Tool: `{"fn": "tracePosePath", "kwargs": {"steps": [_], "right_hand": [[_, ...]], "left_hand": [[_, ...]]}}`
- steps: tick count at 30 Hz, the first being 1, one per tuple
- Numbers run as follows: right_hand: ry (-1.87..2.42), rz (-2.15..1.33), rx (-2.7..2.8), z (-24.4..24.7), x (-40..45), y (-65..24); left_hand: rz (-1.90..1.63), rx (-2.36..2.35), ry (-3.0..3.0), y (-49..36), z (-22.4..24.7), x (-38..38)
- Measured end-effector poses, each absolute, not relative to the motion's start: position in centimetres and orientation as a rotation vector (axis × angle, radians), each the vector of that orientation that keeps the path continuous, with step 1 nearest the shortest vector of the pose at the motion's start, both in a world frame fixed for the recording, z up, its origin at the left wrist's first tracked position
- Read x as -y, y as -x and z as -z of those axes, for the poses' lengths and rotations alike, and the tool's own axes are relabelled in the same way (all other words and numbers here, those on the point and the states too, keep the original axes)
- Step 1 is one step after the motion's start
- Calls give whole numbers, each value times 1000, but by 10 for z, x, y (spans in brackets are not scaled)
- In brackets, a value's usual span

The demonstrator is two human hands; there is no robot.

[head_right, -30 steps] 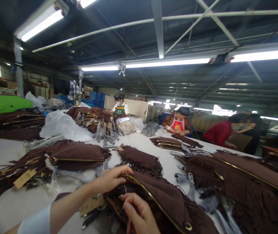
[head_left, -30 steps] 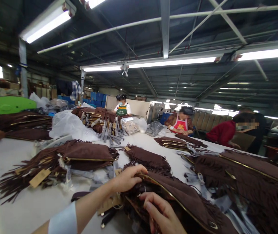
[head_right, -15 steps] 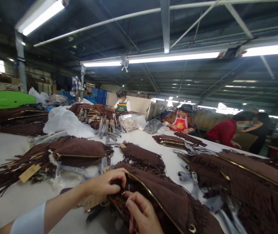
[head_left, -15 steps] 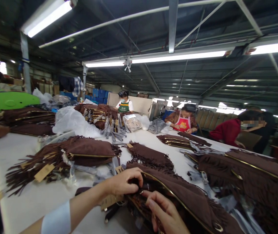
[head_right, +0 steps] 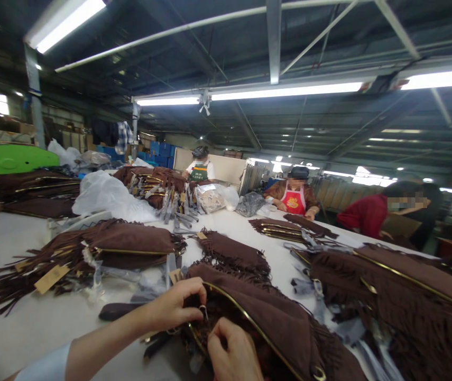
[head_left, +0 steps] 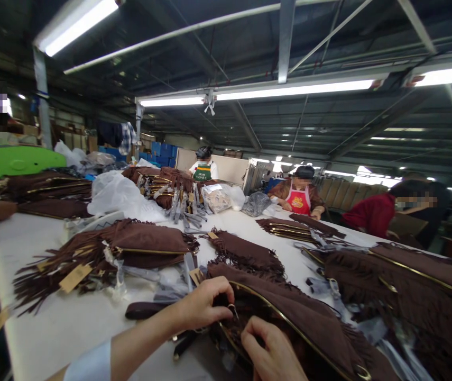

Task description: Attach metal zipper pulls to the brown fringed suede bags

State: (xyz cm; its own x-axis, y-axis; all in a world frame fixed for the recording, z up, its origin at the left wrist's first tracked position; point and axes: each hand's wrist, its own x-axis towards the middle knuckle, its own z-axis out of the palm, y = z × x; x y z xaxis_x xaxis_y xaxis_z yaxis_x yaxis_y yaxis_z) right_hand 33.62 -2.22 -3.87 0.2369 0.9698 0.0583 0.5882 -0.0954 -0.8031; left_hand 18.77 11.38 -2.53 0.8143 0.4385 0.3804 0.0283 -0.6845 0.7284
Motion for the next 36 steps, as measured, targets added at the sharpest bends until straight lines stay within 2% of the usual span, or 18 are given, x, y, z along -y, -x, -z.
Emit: {"fn": "tracePosePath", "kwargs": {"steps": [10,18,20,24,27,31,36], "right_hand": [[1814,-558,1427,38,18,-326],[1802,-478,1490,37,22,-326],[1789,-328,1564,36,27,-334],[1758,219,1694,31,37,-351],[1629,410,1728,23,42,-351],[1381,269,1570,10,49,-338],[1391,-90,1216,8,48,-332]], "left_hand": [[-687,-242,-2283,-183,23,-111],[-655,-155,-2559,-181,21,-109],[-623,-179,-2646,-180,12,-104],[-594,-319,-2951,-173,-20,-81],[-683,-554,-3027,-171,-40,-55],[-767,-482,-2593,-174,-43,-24],[-555,-284,-2068,-186,-28,-15]]}}
